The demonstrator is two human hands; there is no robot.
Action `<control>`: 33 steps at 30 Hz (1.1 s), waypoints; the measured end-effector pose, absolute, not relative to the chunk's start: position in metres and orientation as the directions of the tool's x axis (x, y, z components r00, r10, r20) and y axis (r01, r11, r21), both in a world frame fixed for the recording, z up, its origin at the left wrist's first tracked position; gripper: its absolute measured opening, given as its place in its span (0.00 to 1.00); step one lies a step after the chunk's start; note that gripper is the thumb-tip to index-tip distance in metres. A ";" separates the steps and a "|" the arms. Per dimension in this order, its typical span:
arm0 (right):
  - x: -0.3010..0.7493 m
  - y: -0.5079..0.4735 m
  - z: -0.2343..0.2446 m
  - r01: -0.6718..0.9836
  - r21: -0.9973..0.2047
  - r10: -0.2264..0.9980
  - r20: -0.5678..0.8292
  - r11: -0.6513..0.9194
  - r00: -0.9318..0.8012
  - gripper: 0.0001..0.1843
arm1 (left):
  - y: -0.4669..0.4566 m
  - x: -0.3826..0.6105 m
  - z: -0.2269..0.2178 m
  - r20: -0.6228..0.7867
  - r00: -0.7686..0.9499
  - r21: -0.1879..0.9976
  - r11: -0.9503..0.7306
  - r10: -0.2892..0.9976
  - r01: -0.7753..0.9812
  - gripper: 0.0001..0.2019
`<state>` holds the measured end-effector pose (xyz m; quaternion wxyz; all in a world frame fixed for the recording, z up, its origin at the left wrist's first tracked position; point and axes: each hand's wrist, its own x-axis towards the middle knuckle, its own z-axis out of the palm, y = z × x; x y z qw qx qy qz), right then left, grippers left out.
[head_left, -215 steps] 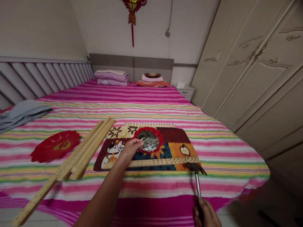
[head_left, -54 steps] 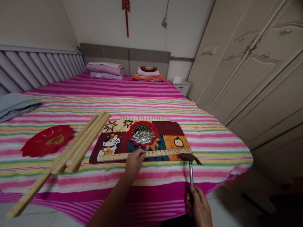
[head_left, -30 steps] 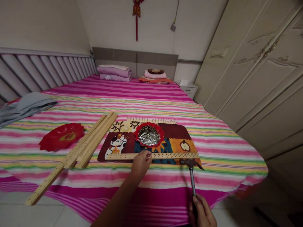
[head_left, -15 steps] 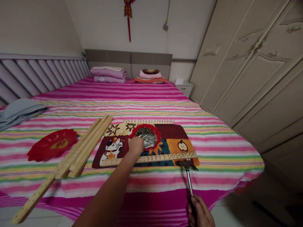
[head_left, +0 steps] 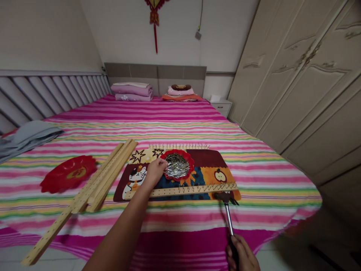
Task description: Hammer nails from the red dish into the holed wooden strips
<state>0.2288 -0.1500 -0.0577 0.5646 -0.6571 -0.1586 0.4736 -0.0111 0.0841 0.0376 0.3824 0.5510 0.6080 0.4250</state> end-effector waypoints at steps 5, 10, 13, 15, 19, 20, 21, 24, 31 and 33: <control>0.233 -0.151 -0.062 -0.337 -0.872 0.746 -0.481 -0.355 0.460 0.25 | 0.070 -0.019 0.041 -0.229 -0.094 0.954 0.205 0.969 -0.217 0.12; 0.238 -0.151 -0.065 -0.333 -0.880 0.781 -0.461 -0.339 0.422 0.25 | 0.048 -0.025 0.042 -0.256 -0.088 0.931 0.221 0.963 -0.292 0.16; 0.238 -0.152 -0.063 -0.316 -0.883 0.775 -0.459 -0.346 0.434 0.24 | 0.036 -0.035 0.035 -0.229 -0.142 0.956 0.195 0.963 -0.217 0.15; 0.237 -0.153 -0.061 -0.311 -0.878 0.764 -0.472 -0.364 0.439 0.23 | 0.027 -0.044 0.026 -0.227 -0.176 0.968 0.201 0.958 -0.152 0.13; 0.236 -0.152 -0.058 -0.305 -0.867 0.750 -0.494 -0.393 0.440 0.23 | 0.012 -0.057 0.011 -0.182 -0.179 0.971 0.206 0.967 0.122 0.05; 0.236 -0.152 -0.058 -0.305 -0.870 0.752 -0.490 -0.388 0.441 0.23 | 0.009 -0.059 0.010 -0.143 -0.179 0.950 0.186 0.973 0.250 0.03; 0.236 -0.151 -0.059 -0.308 -0.871 0.755 -0.487 -0.383 0.440 0.24 | 0.006 -0.060 0.010 -0.101 -0.177 0.906 0.164 0.979 0.390 0.02; 0.236 -0.151 -0.061 -0.322 -0.875 0.764 -0.477 -0.362 0.436 0.25 | 0.002 -0.059 0.017 -0.042 -0.129 0.649 0.125 0.991 0.750 0.05; 0.237 -0.151 -0.063 -0.292 -0.895 0.788 -0.439 -0.338 0.431 0.23 | 0.002 -0.047 0.026 -0.144 0.058 0.174 -0.032 0.988 0.984 0.12; 0.237 -0.150 -0.062 -0.292 -0.893 0.789 -0.442 -0.342 0.428 0.23 | 0.003 -0.044 0.028 -0.143 0.070 0.173 -0.044 0.987 0.984 0.10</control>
